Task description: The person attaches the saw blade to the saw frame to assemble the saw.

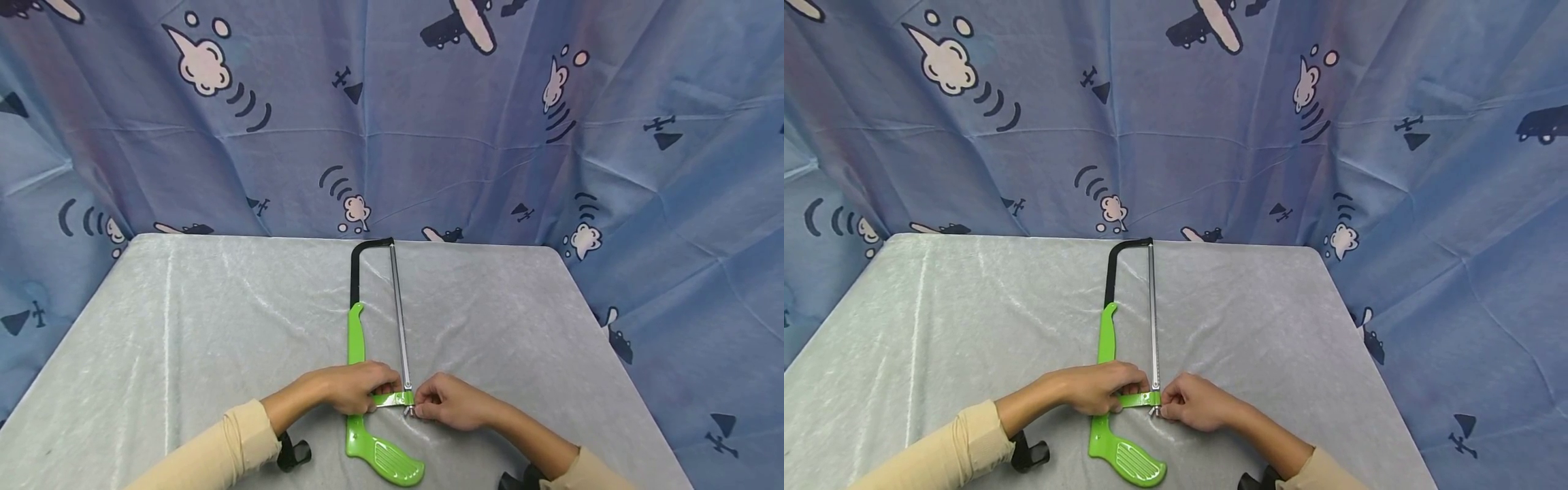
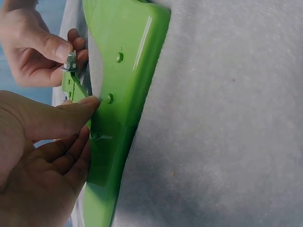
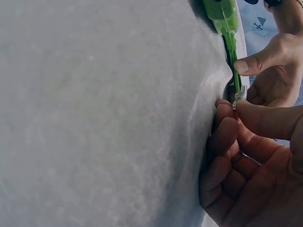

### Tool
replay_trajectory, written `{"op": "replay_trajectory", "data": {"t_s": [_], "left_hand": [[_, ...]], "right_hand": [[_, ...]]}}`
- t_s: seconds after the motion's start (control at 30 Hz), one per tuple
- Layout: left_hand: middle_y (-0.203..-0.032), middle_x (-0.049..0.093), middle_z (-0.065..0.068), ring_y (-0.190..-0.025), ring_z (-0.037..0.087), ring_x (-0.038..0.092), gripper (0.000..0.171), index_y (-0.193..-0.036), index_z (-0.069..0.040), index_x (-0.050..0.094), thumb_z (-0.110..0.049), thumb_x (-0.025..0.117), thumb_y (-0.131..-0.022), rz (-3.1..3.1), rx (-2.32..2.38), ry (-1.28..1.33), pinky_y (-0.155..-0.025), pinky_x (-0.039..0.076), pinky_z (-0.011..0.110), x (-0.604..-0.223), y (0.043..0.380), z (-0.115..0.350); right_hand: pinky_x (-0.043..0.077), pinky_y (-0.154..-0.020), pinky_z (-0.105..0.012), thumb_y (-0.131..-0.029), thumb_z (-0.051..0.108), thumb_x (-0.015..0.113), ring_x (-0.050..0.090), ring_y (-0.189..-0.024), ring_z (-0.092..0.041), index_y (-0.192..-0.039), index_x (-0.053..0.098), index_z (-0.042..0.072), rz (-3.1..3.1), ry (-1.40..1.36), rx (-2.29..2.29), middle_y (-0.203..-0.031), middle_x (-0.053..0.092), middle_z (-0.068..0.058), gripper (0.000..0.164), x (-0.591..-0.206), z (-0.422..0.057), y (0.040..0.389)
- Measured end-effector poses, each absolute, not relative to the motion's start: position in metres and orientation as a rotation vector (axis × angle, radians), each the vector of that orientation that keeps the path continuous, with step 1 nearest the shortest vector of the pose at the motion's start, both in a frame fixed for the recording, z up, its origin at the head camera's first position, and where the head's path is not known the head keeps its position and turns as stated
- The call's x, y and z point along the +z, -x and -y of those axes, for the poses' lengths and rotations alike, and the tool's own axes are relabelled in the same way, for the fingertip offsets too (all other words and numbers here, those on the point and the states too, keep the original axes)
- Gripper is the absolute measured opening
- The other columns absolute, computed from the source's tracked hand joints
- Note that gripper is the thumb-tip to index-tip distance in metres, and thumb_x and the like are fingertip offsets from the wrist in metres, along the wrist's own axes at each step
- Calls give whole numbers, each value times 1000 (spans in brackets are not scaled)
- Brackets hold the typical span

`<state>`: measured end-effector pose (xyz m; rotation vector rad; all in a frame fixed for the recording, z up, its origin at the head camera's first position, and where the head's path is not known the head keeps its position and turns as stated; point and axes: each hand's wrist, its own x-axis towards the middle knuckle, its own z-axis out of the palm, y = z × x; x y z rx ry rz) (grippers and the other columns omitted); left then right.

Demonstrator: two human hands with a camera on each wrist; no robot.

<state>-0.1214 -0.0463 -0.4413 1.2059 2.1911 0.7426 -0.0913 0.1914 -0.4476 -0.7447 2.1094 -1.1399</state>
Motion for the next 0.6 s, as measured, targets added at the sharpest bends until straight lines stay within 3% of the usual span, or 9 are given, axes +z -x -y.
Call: {"op": "replay_trajectory", "data": {"t_s": [0.37, 0.6], "left_hand": [[-85, 54, -5, -82, 8, 51, 40, -101, -13, 63, 15, 65, -73, -2195, 730, -1213, -75, 41, 17, -442, 121, 47], [-86, 55, -3, -82, 9, 51, 39, -103, -11, 63, 15, 65, -74, -2185, 745, -1242, -75, 41, 18, -441, 122, 47]], "right_hand": [[33, -48, -17, -90, 11, 69, 41, -51, 2, -73, 62, 14, -2313, 698, -1021, -58, 48, 14, 18, -440, -187, 82], [35, -47, -19, -87, 28, 75, 41, -50, 2, -65, 56, 20, -2510, 725, -863, -56, 47, 15, 30, -430, -177, 76]]}}
